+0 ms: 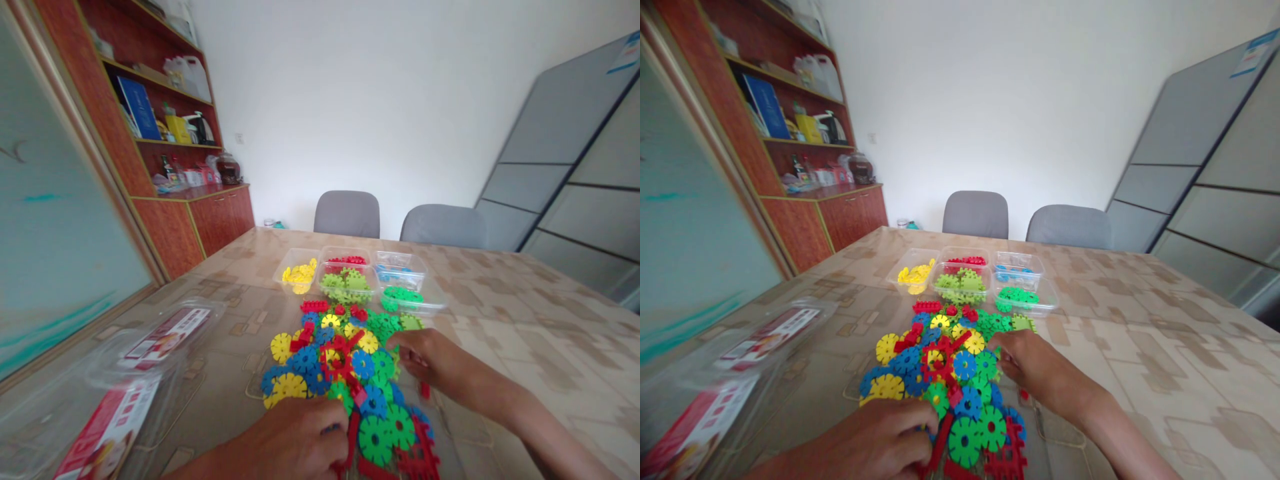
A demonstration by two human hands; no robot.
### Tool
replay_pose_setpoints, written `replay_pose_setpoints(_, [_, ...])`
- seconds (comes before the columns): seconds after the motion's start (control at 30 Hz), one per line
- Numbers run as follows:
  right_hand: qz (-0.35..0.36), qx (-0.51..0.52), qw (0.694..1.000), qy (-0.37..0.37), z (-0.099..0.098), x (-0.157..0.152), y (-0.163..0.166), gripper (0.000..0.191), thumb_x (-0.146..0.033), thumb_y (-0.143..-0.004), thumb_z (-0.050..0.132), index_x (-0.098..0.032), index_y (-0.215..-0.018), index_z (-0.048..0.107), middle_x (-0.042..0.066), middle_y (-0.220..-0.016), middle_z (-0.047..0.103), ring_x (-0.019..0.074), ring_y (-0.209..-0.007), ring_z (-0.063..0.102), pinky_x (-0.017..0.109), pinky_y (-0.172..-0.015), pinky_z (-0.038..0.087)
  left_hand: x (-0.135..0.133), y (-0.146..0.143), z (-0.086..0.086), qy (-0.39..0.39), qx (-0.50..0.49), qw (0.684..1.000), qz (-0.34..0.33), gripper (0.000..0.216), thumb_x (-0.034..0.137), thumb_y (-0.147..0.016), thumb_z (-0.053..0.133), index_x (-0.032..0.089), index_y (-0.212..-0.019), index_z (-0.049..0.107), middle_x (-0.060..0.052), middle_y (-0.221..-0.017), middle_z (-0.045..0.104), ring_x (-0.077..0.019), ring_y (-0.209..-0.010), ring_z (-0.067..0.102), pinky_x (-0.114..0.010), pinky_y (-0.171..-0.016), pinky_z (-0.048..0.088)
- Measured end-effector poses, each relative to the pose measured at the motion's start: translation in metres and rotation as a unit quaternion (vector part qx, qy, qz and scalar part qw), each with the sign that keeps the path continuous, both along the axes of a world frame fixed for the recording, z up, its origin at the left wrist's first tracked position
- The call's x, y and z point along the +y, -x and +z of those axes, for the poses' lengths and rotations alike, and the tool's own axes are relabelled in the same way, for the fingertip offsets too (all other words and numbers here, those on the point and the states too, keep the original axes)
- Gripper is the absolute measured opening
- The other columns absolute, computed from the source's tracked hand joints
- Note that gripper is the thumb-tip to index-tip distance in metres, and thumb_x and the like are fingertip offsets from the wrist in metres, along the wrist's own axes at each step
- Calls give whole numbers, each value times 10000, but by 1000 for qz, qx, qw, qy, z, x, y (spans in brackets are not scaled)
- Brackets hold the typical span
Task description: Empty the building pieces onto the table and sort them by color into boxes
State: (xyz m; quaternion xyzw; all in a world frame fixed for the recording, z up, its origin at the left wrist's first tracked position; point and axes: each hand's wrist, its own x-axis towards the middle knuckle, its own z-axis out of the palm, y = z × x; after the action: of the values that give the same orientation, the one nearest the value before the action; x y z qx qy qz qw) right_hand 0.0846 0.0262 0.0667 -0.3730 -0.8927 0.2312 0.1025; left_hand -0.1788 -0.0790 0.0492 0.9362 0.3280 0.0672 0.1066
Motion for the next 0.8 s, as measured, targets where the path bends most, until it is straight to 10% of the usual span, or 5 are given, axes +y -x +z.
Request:
replay_pose_setpoints(0.4, [28, -21, 999, 6, -19, -29, 24, 327, -160, -767, 683, -201, -1062, 549, 35, -969, 601, 180, -846, 554, 266, -708, 409, 6, -3, 8, -43, -50, 998, -19, 89, 229, -953, 512, 222, -1027, 561, -3, -1016, 649, -142, -886, 600, -206, -739, 449])
replay_pose_setpoints(0.8, [0, 5, 1000, 17, -2, -17, 27, 106, -241, -814, 653, -198, -893, 597, 3, -819, 614, 156, -728, 545, 242, -624, 364, 5, -3, 4, -67, -6, 997, -24, 39, 235, -923, 575, 200, -922, 594, -6, -899, 654, -145, -802, 601, -228, -712, 452])
